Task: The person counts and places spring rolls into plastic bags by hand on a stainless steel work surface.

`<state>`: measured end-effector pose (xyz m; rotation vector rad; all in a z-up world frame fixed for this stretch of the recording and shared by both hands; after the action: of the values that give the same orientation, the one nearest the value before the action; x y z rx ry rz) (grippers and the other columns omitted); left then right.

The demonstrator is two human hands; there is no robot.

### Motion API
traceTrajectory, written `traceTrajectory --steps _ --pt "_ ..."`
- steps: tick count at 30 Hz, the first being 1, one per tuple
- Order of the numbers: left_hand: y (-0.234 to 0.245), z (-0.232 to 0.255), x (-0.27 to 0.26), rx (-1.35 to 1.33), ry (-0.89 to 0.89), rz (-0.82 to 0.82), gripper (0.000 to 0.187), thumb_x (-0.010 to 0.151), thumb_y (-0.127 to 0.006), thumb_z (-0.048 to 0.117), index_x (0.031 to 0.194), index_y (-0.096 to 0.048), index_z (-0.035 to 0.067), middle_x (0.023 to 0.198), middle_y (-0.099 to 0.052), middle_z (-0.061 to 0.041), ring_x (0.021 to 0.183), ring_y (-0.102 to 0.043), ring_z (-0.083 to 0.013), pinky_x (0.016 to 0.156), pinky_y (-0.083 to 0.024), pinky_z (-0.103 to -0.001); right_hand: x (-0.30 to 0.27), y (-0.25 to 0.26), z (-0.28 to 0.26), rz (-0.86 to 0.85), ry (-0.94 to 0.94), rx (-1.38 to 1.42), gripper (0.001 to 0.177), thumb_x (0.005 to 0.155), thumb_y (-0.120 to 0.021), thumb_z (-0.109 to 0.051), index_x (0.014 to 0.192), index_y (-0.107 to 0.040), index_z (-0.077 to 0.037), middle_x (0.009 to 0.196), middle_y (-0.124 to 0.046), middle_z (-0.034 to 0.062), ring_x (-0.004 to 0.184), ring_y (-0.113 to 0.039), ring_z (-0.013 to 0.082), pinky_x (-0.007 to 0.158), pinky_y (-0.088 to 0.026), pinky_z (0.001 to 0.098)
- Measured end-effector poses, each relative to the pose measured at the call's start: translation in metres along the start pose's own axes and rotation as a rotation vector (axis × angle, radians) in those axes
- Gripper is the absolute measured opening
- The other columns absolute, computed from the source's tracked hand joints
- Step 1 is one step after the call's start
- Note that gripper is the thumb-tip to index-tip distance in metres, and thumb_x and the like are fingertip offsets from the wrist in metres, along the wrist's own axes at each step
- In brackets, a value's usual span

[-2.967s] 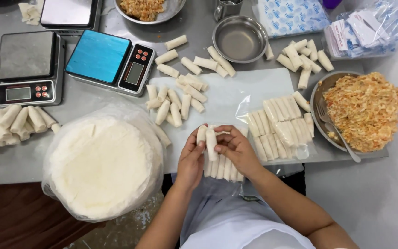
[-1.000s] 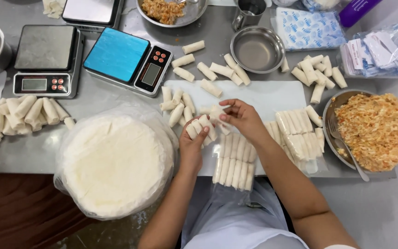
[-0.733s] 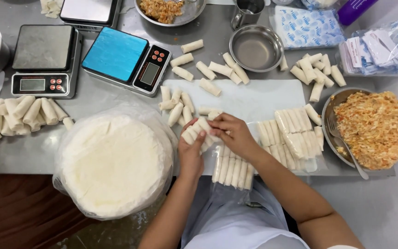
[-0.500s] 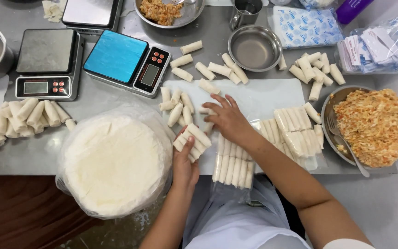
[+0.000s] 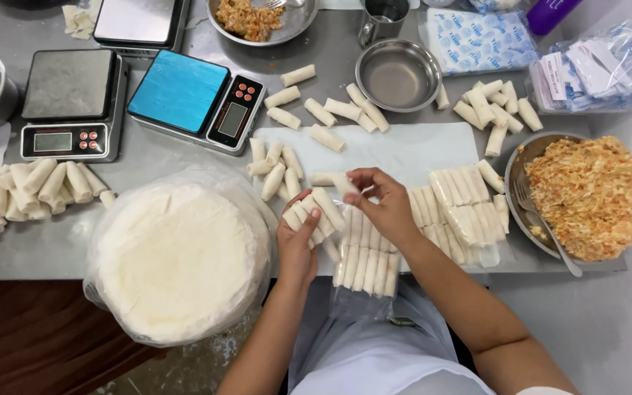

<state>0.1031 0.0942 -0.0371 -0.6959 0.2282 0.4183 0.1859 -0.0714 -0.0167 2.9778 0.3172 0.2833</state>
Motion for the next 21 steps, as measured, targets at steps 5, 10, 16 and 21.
traceTrajectory --steps 5,10,16,21 --pt "-0.008 0.007 -0.004 -0.009 -0.024 -0.056 0.046 0.091 -0.071 0.009 0.134 -0.057 0.002 0.124 -0.070 -0.016 0.115 -0.066 -0.0242 0.098 -0.057 -0.042 -0.018 -0.016 -0.001 -0.055 -0.054 0.191 0.039 0.081 -0.086 -0.004 0.118 -0.074 -0.002 0.097 -0.071 0.0093 0.089 -0.064 0.0128 0.074 -0.058 0.0238" --pt "-0.007 -0.009 -0.007 -0.144 -0.001 -0.110 0.038 0.096 -0.066 0.015 0.132 -0.055 0.006 0.124 -0.069 -0.013 0.118 -0.065 -0.0230 0.100 -0.056 -0.041 -0.055 -0.035 0.015 -0.091 0.065 0.289 0.060 0.093 -0.074 -0.008 0.150 -0.055 -0.012 0.119 -0.056 0.0015 0.113 -0.052 0.0088 0.098 -0.049 0.0262" --pt "-0.030 0.032 -0.029 0.497 -0.192 -0.502 0.082 0.098 -0.041 0.065 0.151 -0.028 0.003 0.153 -0.025 -0.021 0.147 -0.019 -0.0436 0.119 -0.014 -0.065 -0.043 -0.004 -0.003 0.013 -0.224 0.755 0.106 0.070 -0.083 0.010 0.159 -0.033 -0.020 0.145 -0.057 0.0144 0.126 -0.061 0.0289 0.099 -0.061 0.0472" --pt "-0.013 -0.014 -0.015 1.605 -0.762 -0.759 0.034 0.089 -0.072 0.023 0.123 -0.070 0.021 0.122 -0.067 -0.001 0.127 -0.054 -0.0249 0.109 -0.039 -0.046 -0.043 0.101 -0.007 0.296 -0.360 0.847 0.055 0.096 -0.061 -0.003 0.141 -0.054 -0.036 0.133 -0.069 0.0100 0.113 -0.070 0.0389 0.073 -0.068 0.0509"
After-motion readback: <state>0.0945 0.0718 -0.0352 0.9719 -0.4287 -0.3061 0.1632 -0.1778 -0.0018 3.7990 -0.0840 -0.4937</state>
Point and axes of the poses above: each hand's wrist, its own x-axis towards the middle knuckle, its own y-axis out of the back of the hand, z = x × y, the point moved 3 cm from there along x, towards the middle knuckle
